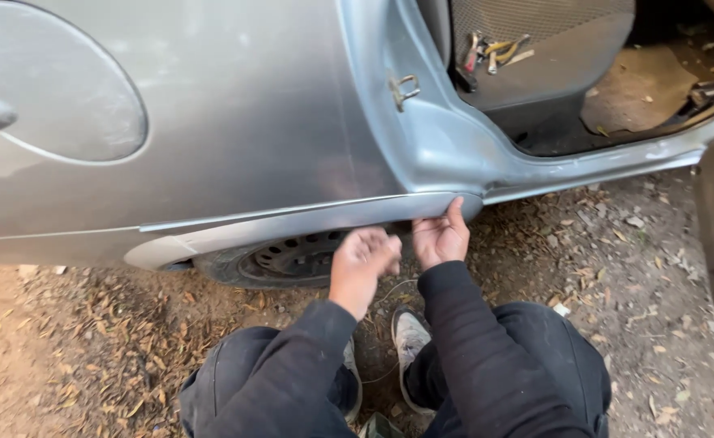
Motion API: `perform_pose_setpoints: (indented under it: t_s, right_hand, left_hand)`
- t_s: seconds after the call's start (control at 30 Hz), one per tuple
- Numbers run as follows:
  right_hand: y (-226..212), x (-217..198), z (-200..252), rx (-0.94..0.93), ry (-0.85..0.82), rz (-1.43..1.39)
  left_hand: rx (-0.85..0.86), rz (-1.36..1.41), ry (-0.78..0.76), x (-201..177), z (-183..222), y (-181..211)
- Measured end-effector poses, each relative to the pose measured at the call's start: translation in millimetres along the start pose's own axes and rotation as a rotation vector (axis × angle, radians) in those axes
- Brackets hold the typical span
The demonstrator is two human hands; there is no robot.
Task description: Aligning and installing a plastic wheel arch trim piece onto the rear quarter panel of a car.
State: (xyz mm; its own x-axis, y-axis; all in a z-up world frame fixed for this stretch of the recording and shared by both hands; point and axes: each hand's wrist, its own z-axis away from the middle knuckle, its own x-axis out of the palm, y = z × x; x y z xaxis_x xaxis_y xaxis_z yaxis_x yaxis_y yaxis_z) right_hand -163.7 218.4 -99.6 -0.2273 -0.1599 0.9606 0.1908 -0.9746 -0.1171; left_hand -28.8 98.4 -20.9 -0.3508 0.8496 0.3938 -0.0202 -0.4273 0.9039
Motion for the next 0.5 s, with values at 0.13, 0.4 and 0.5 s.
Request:
perform_pose_setpoints:
  t_s: [0.13,0.4,0.5]
  right_hand:
    - [0.6,-0.1,1.8,-0.006,-0.094,0.046]
    - [2.0,13.9,11.8,0.042,-0.009,0.018]
    - [3.5,25.1,18.2,0.054,0.018,0.029]
  left_hand:
    - [-0.02,0.249,0.007,6.6,-29.5,-3.5]
    - [0.092,0.368,0.017,-0.7,-35.2,17.5]
    - [0.099,0.323,0.05,2.9,-34.7,22.8]
